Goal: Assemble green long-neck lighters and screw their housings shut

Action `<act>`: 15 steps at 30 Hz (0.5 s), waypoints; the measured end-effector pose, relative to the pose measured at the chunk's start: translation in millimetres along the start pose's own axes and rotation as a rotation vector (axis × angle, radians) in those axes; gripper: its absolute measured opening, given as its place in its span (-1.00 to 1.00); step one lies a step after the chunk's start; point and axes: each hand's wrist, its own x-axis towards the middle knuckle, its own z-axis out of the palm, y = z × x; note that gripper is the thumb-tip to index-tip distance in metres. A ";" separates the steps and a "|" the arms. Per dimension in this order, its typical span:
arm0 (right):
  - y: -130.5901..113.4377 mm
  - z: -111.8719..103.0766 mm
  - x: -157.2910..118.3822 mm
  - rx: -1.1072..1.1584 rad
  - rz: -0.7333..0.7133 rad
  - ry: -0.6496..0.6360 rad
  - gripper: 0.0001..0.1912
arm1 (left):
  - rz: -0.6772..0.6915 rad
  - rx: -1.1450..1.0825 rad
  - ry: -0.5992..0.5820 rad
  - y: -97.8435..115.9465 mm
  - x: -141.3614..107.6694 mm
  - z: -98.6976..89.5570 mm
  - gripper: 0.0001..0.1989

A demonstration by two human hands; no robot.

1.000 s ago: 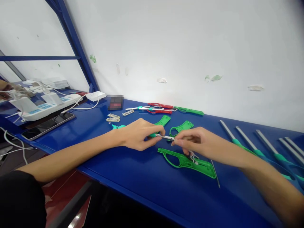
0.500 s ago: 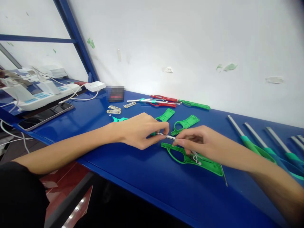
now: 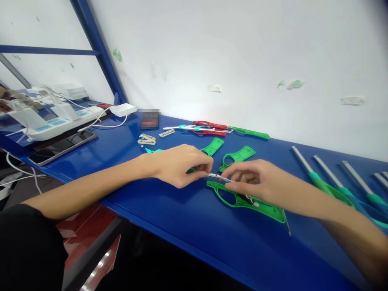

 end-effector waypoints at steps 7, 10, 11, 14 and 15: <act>2.2 2.5 0.9 -0.051 -0.001 0.003 -0.58 | -0.005 -0.010 -0.041 1.4 0.5 -0.8 -0.91; 2.5 4.5 0.9 -0.054 0.006 0.008 -0.60 | -0.006 -0.006 -0.048 1.5 0.7 -0.2 -0.88; 2.8 4.9 1.1 -0.057 0.008 0.011 -0.61 | -0.005 -0.005 -0.050 1.3 0.8 -0.1 -0.87; 3.9 5.4 1.6 -0.069 0.011 0.022 -0.61 | -0.002 -0.006 -0.060 0.8 1.2 0.1 -0.87; 4.3 5.4 1.8 -0.073 0.013 0.026 -0.62 | -0.001 -0.006 -0.064 0.7 1.3 0.1 -0.87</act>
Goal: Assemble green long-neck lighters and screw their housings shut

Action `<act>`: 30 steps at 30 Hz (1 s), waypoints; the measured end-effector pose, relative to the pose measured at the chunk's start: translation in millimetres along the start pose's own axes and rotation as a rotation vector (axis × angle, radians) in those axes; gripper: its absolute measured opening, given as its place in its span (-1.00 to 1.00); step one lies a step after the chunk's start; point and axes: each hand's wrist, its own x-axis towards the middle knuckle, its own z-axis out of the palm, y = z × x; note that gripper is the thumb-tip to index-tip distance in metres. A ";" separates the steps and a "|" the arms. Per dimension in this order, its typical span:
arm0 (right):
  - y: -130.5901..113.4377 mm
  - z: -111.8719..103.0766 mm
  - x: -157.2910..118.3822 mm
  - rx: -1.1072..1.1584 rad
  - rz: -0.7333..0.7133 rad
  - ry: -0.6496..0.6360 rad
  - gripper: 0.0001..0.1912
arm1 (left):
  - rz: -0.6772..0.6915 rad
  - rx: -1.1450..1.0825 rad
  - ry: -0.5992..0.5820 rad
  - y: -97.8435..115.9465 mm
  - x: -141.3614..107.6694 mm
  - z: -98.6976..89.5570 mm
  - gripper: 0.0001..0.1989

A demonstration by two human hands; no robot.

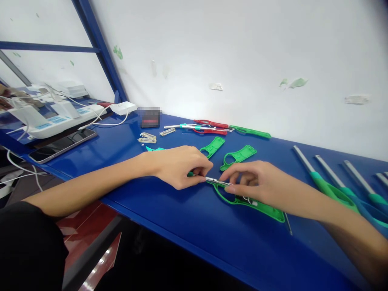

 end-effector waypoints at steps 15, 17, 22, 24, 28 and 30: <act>2.4 4.0 3.1 -0.030 0.004 0.020 -0.64 | 0.020 0.012 0.057 0.0 -1.2 0.9 -0.91; 2.5 4.5 3.3 -0.028 0.000 0.019 -0.65 | 0.040 -0.011 0.084 0.2 -0.6 2.6 -0.89; -1.6 5.3 1.5 -0.016 -0.014 0.017 -0.68 | 0.065 -0.037 0.107 -0.3 0.2 5.9 -0.89; -3.2 5.3 0.4 -0.013 -0.019 0.017 -0.69 | 0.072 -0.035 0.107 -0.6 0.1 6.1 -0.88; -4.2 5.0 -1.0 -0.014 -0.031 0.021 -0.71 | 0.091 -0.011 0.107 0.2 -0.6 5.7 -0.89; -3.7 5.1 -0.8 -0.012 -0.042 0.025 -0.72 | 0.099 0.009 0.107 1.0 -1.1 5.8 -0.88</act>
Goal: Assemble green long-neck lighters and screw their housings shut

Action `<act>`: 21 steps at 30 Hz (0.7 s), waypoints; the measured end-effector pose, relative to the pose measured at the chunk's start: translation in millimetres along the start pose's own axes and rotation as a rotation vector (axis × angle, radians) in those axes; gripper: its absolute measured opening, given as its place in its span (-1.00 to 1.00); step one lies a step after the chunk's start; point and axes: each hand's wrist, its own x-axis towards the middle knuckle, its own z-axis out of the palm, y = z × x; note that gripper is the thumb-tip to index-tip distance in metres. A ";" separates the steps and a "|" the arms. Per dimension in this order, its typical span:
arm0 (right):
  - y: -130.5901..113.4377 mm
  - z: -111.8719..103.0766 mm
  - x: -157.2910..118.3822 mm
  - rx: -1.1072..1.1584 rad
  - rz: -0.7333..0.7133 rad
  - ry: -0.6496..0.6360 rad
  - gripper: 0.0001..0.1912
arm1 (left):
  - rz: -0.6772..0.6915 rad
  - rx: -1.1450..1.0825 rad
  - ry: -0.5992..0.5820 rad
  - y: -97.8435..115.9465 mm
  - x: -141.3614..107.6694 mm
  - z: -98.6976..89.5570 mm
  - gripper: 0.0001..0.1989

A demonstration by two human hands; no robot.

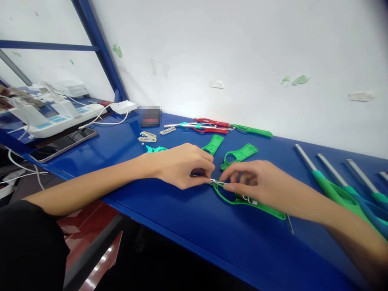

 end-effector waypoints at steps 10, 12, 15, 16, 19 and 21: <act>3.7 1.9 3.2 -0.057 -0.051 0.061 -0.79 | 0.002 0.063 -0.018 1.5 0.2 0.2 -0.86; 2.8 1.9 2.4 -0.079 -0.044 0.072 -0.78 | 0.000 0.063 -0.022 1.5 0.4 -0.1 -0.85; 2.0 1.9 1.7 -0.096 -0.032 0.070 -0.76 | -0.003 0.059 -0.025 1.9 0.3 -0.3 -0.85; 1.8 2.0 1.6 -0.095 -0.027 0.062 -0.76 | -0.004 0.056 -0.025 2.1 0.2 -0.3 -0.85; 0.8 2.2 1.1 -0.085 -0.011 0.032 -0.72 | -0.004 0.038 -0.025 2.8 0.1 -0.3 -0.86; 0.1 2.3 0.8 -0.077 0.001 0.018 -0.70 | -0.004 0.024 -0.029 3.1 0.3 -0.4 -0.87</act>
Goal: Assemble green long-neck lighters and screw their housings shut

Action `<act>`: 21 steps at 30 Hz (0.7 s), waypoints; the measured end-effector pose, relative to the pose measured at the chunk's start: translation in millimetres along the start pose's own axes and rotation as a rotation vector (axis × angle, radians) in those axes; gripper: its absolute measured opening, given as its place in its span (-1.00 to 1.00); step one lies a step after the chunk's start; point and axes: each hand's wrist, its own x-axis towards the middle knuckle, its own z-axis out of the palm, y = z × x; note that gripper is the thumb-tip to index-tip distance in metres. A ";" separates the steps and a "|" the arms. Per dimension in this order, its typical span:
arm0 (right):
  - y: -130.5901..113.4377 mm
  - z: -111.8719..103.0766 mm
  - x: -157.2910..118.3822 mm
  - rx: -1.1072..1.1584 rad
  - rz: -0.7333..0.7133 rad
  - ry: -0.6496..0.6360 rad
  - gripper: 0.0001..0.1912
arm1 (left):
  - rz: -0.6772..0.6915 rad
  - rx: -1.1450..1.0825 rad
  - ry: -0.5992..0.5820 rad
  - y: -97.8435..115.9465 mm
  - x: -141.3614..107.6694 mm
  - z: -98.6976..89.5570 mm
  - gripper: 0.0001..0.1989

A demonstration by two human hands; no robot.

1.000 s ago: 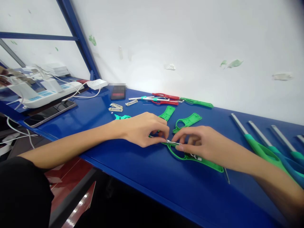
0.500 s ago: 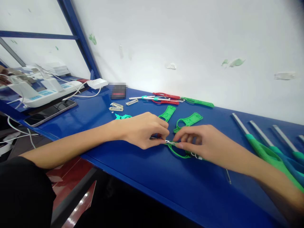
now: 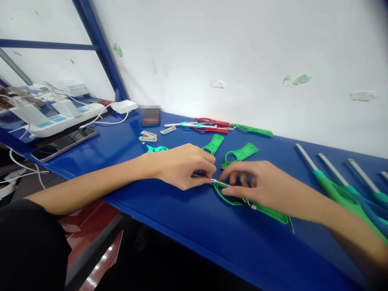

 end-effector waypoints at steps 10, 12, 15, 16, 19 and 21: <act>-2.0 1.9 2.2 0.016 0.000 -0.031 -0.79 | -0.023 -0.039 -0.044 1.6 2.2 -2.7 -0.87; -2.0 2.0 2.9 0.017 -0.002 -0.032 -0.79 | -0.038 -0.044 -0.056 2.1 2.6 -4.0 -0.88; -1.7 2.4 3.7 0.022 -0.003 -0.033 -0.81 | -0.057 -0.054 -0.075 3.0 3.0 -6.3 -0.88; -1.7 2.5 3.9 0.024 -0.003 -0.035 -0.82 | -0.060 -0.055 -0.078 3.2 3.1 -7.0 -0.88; -1.5 2.7 3.7 0.026 0.001 -0.037 -0.83 | -0.067 -0.055 -0.089 3.7 2.9 -8.1 -0.87; -1.3 2.9 3.1 0.026 0.001 -0.035 -0.82 | -0.070 -0.058 -0.095 3.6 2.6 -8.1 -0.87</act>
